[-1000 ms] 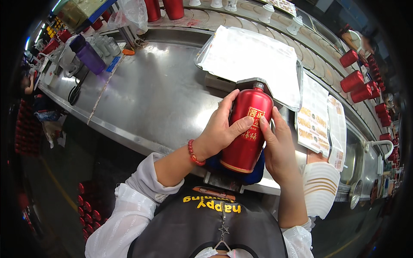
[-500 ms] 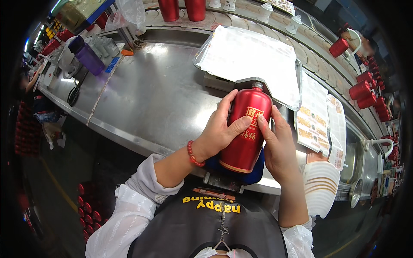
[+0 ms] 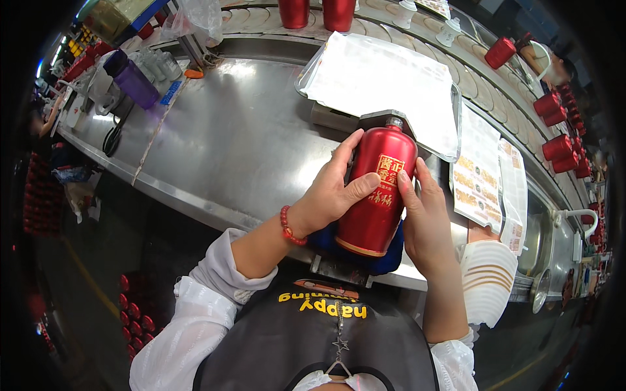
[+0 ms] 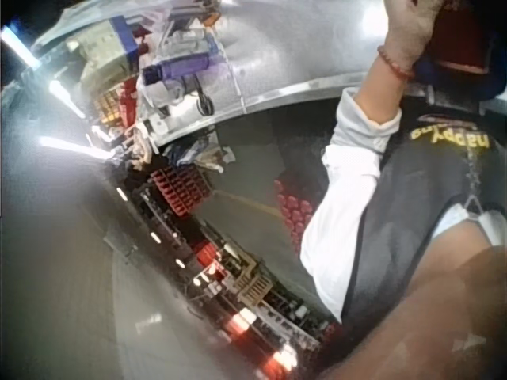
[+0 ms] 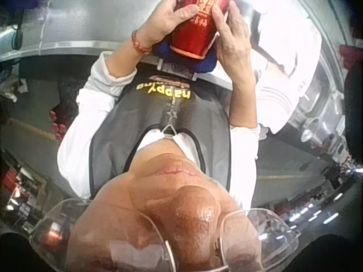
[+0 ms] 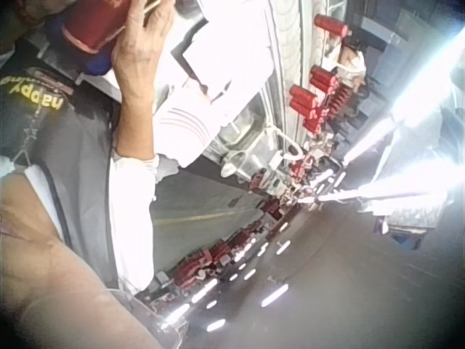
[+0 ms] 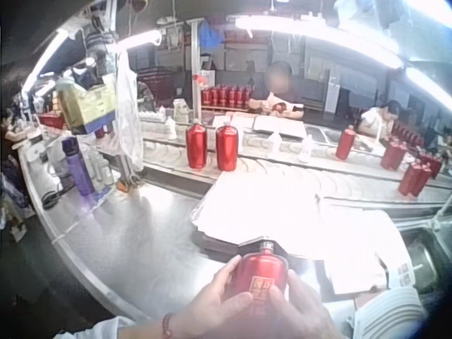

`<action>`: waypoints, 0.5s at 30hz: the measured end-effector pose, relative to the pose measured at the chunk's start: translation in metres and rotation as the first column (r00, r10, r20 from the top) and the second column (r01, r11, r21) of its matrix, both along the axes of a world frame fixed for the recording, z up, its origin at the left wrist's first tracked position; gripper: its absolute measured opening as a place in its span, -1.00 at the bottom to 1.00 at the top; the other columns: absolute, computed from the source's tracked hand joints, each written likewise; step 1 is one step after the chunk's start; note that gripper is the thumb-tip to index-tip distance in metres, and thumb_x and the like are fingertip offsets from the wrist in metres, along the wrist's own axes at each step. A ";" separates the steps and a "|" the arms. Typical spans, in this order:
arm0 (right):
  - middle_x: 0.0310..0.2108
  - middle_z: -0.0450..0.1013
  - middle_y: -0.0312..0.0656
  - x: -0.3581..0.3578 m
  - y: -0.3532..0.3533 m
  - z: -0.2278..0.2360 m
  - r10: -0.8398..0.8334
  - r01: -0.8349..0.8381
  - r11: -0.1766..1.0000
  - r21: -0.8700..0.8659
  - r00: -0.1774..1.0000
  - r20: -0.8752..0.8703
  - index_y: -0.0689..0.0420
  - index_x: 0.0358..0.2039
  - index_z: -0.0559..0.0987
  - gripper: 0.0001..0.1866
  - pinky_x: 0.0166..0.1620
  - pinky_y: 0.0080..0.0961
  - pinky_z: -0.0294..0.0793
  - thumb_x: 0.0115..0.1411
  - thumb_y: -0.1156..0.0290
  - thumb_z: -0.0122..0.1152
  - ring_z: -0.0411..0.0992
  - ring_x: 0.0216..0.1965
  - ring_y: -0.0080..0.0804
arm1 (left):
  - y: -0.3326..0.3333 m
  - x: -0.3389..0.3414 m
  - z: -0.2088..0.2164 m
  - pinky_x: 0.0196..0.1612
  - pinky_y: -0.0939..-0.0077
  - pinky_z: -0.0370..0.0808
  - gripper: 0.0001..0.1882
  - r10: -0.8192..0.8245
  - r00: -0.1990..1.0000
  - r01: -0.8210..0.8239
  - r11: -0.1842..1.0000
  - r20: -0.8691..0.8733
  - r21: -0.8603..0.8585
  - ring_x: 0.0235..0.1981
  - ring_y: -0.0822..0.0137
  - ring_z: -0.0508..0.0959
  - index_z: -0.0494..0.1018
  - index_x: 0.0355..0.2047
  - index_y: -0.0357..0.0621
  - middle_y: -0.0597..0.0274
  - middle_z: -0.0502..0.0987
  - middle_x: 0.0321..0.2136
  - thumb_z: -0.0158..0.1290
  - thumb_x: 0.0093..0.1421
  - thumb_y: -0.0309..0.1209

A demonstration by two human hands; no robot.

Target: The person applies gold stickers to red cylindrical containers, smoothing each with a green pad and peeling off backing. The person handles multiple containers one at a time on a stainless steel workbench.

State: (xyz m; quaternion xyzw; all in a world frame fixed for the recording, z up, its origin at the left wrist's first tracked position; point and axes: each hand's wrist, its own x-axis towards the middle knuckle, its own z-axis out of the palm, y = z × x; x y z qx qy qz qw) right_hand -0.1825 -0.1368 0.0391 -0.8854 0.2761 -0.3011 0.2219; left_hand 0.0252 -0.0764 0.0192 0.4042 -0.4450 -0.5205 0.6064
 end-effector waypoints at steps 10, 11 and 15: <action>0.27 0.23 0.31 -0.001 -0.004 -0.003 0.001 -0.001 0.999 -0.033 1.000 0.008 0.11 0.23 0.48 -0.30 0.17 -0.11 0.42 0.03 0.80 0.12 0.37 0.16 0.22 | -0.002 -0.003 -0.003 0.36 0.35 0.21 -0.08 0.040 0.990 -0.037 0.999 0.132 -0.030 0.33 0.24 0.24 -0.18 0.44 -0.38 -0.04 0.17 0.34 0.15 0.35 -0.23; 0.26 0.23 0.32 -0.002 -0.002 -0.001 -0.003 0.003 1.000 -0.026 1.000 0.000 0.10 0.23 0.48 -0.30 0.18 -0.10 0.42 0.03 0.79 0.12 0.36 0.17 0.22 | -0.002 -0.003 -0.002 0.36 0.34 0.21 -0.07 0.042 0.990 -0.038 0.999 0.135 -0.031 0.34 0.23 0.24 -0.18 0.44 -0.38 -0.05 0.16 0.34 0.16 0.34 -0.22; 0.26 0.24 0.33 -0.002 0.010 0.017 0.006 -0.007 0.999 -0.046 0.999 -0.037 0.05 0.22 0.51 -0.32 0.20 -0.09 0.41 0.04 0.77 0.13 0.35 0.18 0.24 | -0.003 -0.006 -0.001 0.37 0.29 0.20 0.02 0.069 0.989 -0.062 0.996 0.128 -0.062 0.35 0.10 0.24 -0.15 0.41 -0.46 -0.21 0.15 0.33 0.21 0.28 -0.09</action>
